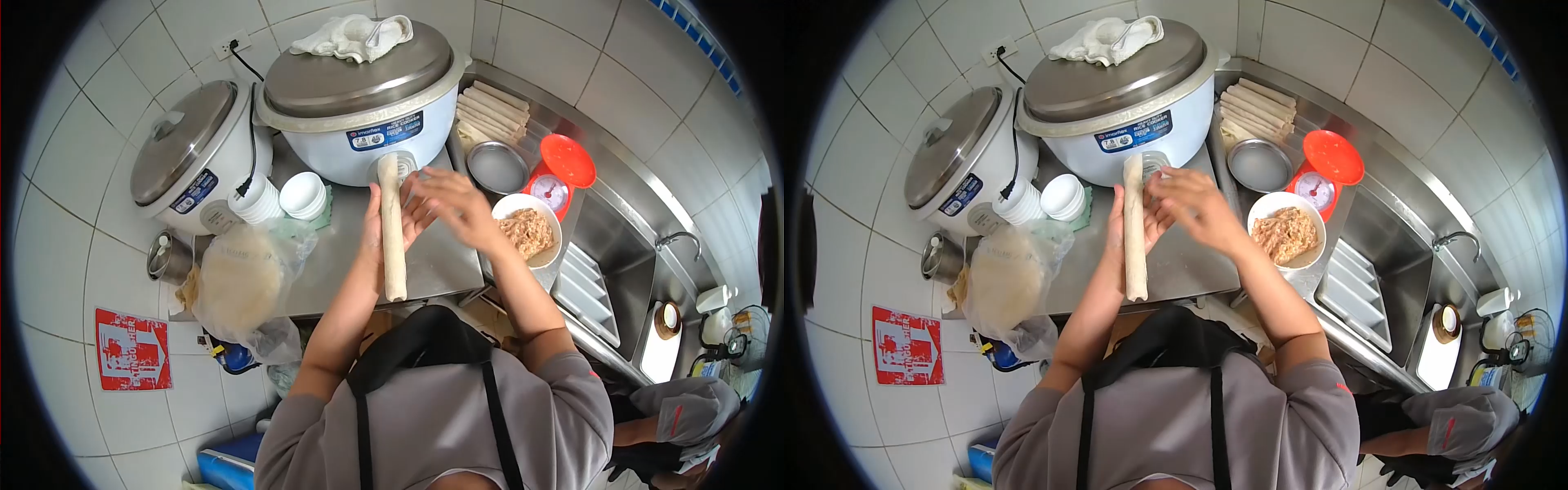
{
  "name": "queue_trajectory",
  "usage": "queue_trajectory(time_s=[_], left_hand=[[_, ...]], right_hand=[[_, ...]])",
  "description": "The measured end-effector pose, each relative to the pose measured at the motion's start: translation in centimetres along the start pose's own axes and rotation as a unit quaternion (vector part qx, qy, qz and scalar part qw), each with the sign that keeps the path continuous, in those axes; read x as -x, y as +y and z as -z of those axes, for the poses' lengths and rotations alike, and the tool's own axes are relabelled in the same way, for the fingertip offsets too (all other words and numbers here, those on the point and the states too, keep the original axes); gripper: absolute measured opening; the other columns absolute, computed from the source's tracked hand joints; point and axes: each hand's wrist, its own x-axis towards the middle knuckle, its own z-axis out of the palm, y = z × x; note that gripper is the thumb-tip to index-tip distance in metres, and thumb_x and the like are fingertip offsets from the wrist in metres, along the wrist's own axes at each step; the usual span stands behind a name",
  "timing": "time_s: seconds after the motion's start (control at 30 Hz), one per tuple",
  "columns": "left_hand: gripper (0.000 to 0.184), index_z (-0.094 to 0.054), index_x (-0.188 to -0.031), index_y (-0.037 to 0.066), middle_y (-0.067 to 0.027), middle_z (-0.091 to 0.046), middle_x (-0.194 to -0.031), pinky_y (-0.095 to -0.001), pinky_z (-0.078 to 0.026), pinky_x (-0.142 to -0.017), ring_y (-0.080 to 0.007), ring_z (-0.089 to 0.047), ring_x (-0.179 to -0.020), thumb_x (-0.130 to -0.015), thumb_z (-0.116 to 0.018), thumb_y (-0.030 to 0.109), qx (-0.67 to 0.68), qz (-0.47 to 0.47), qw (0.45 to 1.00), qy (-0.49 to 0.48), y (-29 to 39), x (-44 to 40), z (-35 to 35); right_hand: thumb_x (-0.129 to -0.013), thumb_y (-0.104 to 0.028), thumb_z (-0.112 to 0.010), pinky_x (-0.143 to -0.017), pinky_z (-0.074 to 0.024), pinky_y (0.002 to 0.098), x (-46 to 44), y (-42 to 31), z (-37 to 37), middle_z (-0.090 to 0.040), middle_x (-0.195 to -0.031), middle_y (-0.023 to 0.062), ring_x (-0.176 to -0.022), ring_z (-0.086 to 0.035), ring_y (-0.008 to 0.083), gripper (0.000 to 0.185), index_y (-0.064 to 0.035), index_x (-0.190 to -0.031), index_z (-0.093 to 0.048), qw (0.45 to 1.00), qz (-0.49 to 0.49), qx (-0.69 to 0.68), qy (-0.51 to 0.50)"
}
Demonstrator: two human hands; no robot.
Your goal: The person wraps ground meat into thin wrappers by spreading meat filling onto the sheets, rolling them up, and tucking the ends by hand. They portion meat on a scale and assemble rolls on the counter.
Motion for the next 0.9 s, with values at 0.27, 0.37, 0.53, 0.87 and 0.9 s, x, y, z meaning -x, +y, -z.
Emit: queue_trajectory(time_s=[0.27, 0.37, 0.53, 0.87, 0.9], left_hand=[[0.071, -0.031, -0.138, 0.010, -0.0191, -0.038, -0.137, -0.0476, -0.038, -0.103, -0.0313, -0.039, -0.126, -0.091, -0.028, 0.063, -0.112, -0.023, 0.990, 0.087, -1.2, -1.2, -4.5], [0.072, -0.030, -0.139, 0.009, -0.0219, -0.033, -0.140, -0.0520, -0.032, -0.104, -0.0378, -0.033, -0.130, -0.092, -0.023, 0.062, -0.173, -0.039, 0.979, 0.098, -1.2, -1.6, -4.9], [0.075, -0.030, -0.139, 0.009, -0.0228, -0.030, -0.142, -0.0509, -0.032, -0.105, -0.0360, -0.030, -0.132, -0.090, -0.025, 0.065, -0.122, -0.007, 0.992, 0.030, 0.4, -2.2, -4.5], [0.075, -0.038, -0.138, 0.014, -0.0182, -0.021, -0.148, -0.0512, -0.023, -0.110, -0.0357, -0.018, -0.137, -0.083, -0.044, 0.065, -0.174, -0.063, 0.981, -0.052, 0.6, -3.9, -5.3], [0.074, -0.039, -0.137, 0.015, -0.0180, -0.022, -0.148, -0.0510, -0.023, -0.110, -0.0355, -0.019, -0.137, -0.083, -0.043, 0.065, -0.196, -0.063, 0.977, -0.060, 0.4, -4.2, -5.3]], right_hand=[[-0.091, -0.031, -0.049, -0.107, -0.0161, 0.0505, 1.0, -2.7, -2.1, -0.056, -0.126, 0.0015, -0.130, -0.038, 0.0250, 0.038, -0.0156, -0.124, -0.057, 0.974, 0.099, 0.184, -0.084], [-0.093, -0.038, -0.041, -0.107, -0.0131, 0.0523, -0.6, -2.1, -1.1, -0.050, -0.132, 0.0019, -0.132, -0.034, 0.0241, 0.045, -0.0155, -0.131, -0.050, 0.948, 0.056, 0.310, -0.039], [-0.093, -0.043, -0.038, -0.108, -0.0108, 0.0549, 2.1, -3.2, -2.1, -0.047, -0.135, 0.0019, -0.135, -0.030, 0.0218, 0.048, -0.0172, -0.132, -0.049, 0.947, 0.136, 0.256, -0.139], [-0.094, -0.054, -0.028, -0.110, -0.0026, 0.0523, 4.1, -2.8, -2.1, -0.040, -0.142, 0.0013, -0.138, -0.022, 0.0272, 0.056, -0.0193, -0.132, -0.049, 0.949, 0.166, 0.254, -0.089], [-0.094, -0.055, -0.027, -0.109, -0.0028, 0.0522, 4.2, -3.0, -2.1, -0.039, -0.143, 0.0004, -0.138, -0.022, 0.0270, 0.057, -0.0198, -0.133, -0.047, 0.951, 0.147, 0.262, -0.074]])
